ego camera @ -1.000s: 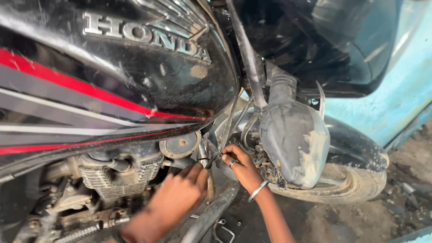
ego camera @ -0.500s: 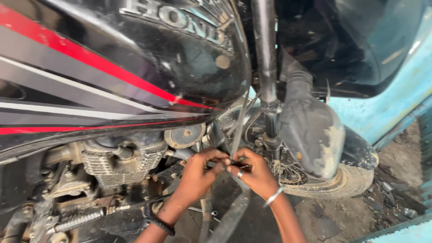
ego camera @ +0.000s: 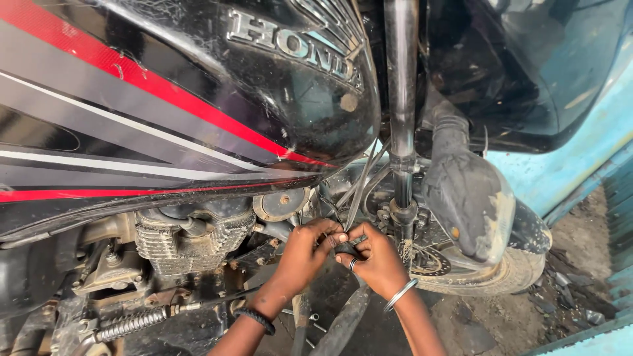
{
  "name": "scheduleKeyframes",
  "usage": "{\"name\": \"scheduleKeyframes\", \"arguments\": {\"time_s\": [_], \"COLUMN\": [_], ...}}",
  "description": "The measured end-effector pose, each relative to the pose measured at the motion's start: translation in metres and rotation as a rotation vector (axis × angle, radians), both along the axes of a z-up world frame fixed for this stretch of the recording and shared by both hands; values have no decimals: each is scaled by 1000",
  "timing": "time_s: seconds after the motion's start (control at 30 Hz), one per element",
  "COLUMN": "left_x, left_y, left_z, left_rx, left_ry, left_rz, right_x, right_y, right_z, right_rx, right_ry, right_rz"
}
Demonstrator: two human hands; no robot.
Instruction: The recorder is repairing or adjusting various wiring and mechanical components on a motorcycle.
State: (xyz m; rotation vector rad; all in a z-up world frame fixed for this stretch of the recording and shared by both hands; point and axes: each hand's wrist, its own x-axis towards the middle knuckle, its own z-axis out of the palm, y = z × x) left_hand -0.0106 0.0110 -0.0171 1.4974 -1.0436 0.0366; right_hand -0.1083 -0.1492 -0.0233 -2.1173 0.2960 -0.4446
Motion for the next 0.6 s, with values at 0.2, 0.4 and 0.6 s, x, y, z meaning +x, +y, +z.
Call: {"name": "scheduleKeyframes", "arguments": {"time_s": [0.2, 0.4, 0.6], "left_x": [12, -2, 2], "left_y": [28, 36, 37], "left_z": [8, 6, 10], "left_rx": [261, 315, 275], "left_ry": [-448, -1149, -1294], "left_rz": [75, 239, 299], "right_x": [-2, -3, -7], "right_y": [12, 7, 13], "right_z": [5, -5, 2], "right_rx": [6, 198, 232], "right_ry": [34, 19, 96], "right_rz": [-53, 60, 87]}}
